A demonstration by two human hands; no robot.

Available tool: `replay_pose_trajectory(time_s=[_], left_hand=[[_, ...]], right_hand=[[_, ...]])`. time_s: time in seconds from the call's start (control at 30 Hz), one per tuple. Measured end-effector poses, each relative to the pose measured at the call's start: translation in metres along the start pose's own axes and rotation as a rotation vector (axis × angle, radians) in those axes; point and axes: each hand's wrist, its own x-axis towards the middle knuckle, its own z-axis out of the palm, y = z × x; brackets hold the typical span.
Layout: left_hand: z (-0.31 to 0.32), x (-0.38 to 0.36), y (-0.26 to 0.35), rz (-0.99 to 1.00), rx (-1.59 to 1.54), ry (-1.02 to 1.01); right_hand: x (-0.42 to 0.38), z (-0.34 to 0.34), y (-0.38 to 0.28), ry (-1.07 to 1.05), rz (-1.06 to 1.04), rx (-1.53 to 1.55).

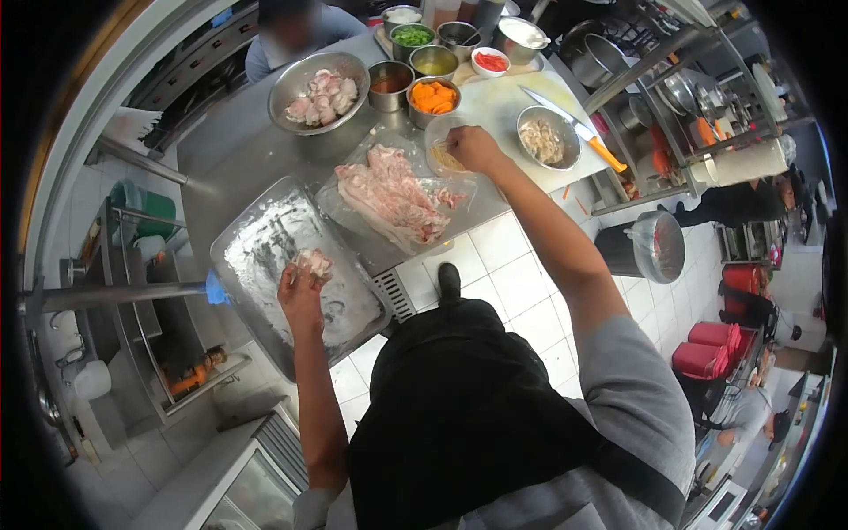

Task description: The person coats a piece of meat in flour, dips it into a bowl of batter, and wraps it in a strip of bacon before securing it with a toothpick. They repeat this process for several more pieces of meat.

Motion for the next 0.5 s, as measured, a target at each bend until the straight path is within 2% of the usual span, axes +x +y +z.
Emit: replay_pose_trajectory(time_s=[0.07,0.2,0.27,0.33,0.4,0.47,0.5], left_hand=[[0.005,-0.002,-0.002,-0.011,-0.002,0.015],[0.012,-0.009,-0.009,-0.013,-0.004,0.028],[0.014,-0.011,-0.013,0.002,-0.017,0.024],[0.022,-0.017,-0.008,0.002,-0.055,0.015],[0.018,-0.015,-0.011,-0.014,-0.146,-0.016],[0.016,-0.015,-0.012,0.029,-0.105,-0.075],[0.023,-0.018,-0.002,0.017,-0.119,-0.089]], right_hand=[[0.023,0.015,0.018,-0.26,0.033,-0.459],[0.024,0.01,0.002,-0.373,0.104,-0.436],[0.028,0.028,0.023,-0.276,0.022,-0.436],[0.047,0.06,0.066,-0.337,-0.18,-0.589],[0.034,0.024,0.041,-0.224,-0.128,-0.389],[0.02,-0.001,0.028,-0.046,-0.122,0.006],[0.013,-0.012,0.011,-0.049,-0.141,0.006]])
